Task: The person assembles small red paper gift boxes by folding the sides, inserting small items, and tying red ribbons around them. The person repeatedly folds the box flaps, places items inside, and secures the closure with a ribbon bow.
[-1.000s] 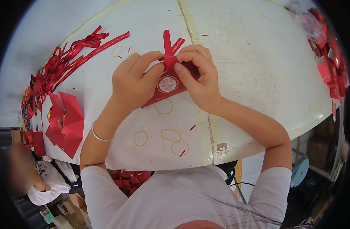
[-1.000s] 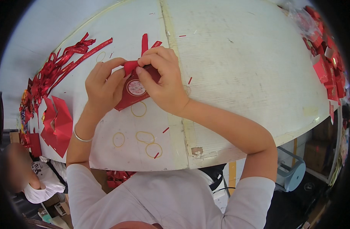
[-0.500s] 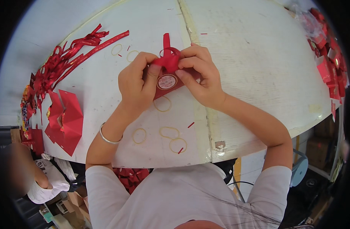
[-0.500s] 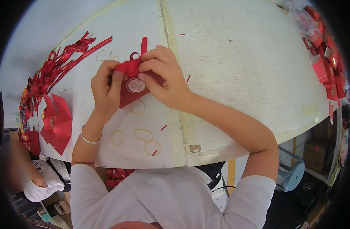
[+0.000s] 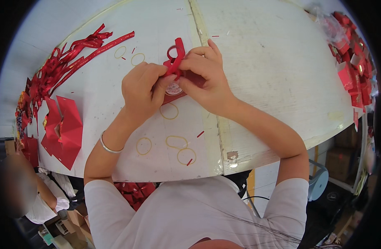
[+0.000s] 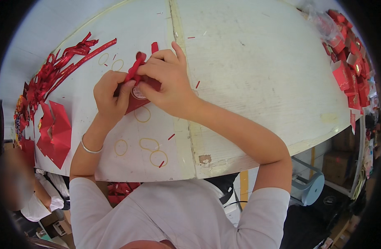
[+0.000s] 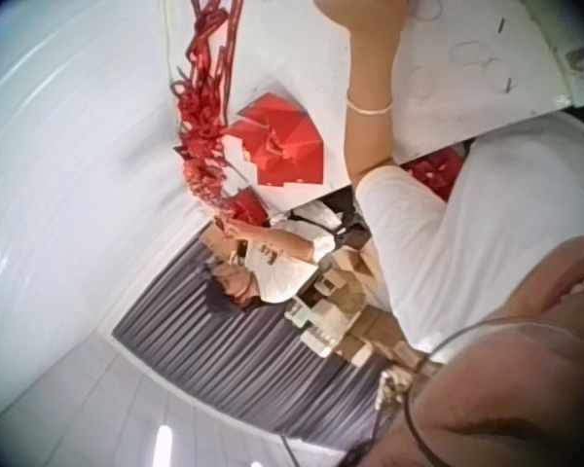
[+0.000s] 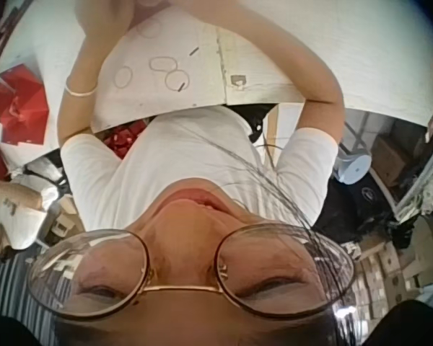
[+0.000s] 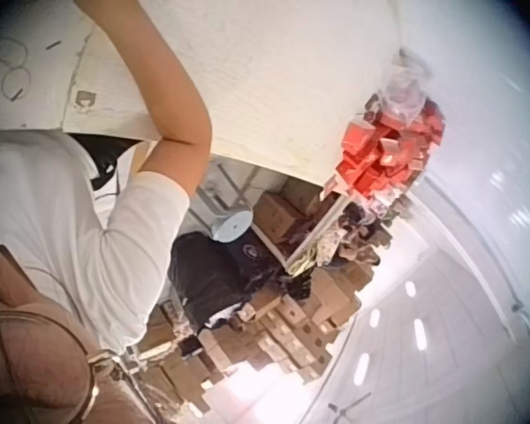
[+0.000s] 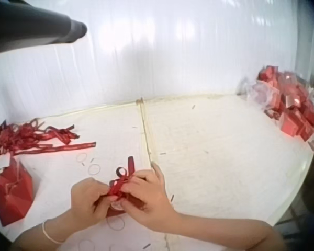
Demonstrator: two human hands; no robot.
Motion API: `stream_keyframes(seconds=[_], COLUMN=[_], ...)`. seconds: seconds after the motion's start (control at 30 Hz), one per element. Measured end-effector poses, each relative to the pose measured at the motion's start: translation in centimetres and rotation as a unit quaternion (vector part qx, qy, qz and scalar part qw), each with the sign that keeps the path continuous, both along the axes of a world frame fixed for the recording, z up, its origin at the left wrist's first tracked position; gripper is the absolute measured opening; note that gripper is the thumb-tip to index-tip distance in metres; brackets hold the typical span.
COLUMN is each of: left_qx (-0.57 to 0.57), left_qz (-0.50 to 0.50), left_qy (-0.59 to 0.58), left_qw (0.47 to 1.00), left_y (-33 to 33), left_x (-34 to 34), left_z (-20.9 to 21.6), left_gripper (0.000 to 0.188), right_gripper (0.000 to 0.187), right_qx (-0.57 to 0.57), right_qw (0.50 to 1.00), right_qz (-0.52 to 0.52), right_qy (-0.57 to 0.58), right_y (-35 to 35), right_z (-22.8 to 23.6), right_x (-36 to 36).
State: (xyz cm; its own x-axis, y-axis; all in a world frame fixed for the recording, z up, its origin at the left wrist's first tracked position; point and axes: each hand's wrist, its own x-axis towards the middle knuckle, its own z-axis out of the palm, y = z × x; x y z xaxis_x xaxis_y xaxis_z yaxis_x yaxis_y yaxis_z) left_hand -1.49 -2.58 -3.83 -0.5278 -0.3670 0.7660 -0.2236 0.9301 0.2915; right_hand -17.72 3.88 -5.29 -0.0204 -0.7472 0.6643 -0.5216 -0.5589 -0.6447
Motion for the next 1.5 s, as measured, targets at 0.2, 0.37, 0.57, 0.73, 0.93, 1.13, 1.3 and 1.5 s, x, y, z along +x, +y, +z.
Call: stream_keyframes(seconds=[0.2,0.37,0.57,0.73,0.93,1.13,1.3,1.5], left_qx=[-0.005,0.001,0.025,0.029,0.123,0.218,0.332,0.484], left_qz=[0.015,0.012,-0.037,-0.004,-0.015,-0.03,-0.05,-0.177], left_qy=[0.003,0.008,0.013,0.013,0.005,-0.017,-0.047,-0.058], left_qw=[1.0,1.0,0.999,0.999,0.992,0.975,0.941,0.855], left_y=[0.0,-0.1,0.1,0.1,-0.4,-0.4,0.0,-1.4], left_x=[-0.2,-0.4,0.2,0.4,0.4,0.1,0.8,2.4], left_z=[0.2,0.0,0.4,0.4,-0.3,1.0,1.9,2.7], left_gripper=[0.016,0.018,0.011,0.007,0.01,0.025,0.016,0.007], right_gripper=[0.013,0.012,0.011,0.023,0.053,0.022,0.012,0.016], right_qx=[-0.023,0.035,0.099,0.165,0.156,0.421,-0.017,0.132], right_qw=[0.993,0.968,0.978,0.918,0.934,0.826,0.849,0.867], right_qz=[0.044,0.07,0.123,0.327,0.266,0.248,0.046,0.2], right_qy=[-0.109,-0.238,-0.14,-0.148,0.181,0.28,0.526,0.437], right_y=[0.8,1.8,0.3,-1.0,-4.9,-4.8,1.9,6.5], right_z=[-0.8,0.9,5.8,11.3,17.7,10.2,9.1,6.2], right_x=[-0.2,-0.1,-0.5,1.4,2.9,-4.0,-3.4,0.6])
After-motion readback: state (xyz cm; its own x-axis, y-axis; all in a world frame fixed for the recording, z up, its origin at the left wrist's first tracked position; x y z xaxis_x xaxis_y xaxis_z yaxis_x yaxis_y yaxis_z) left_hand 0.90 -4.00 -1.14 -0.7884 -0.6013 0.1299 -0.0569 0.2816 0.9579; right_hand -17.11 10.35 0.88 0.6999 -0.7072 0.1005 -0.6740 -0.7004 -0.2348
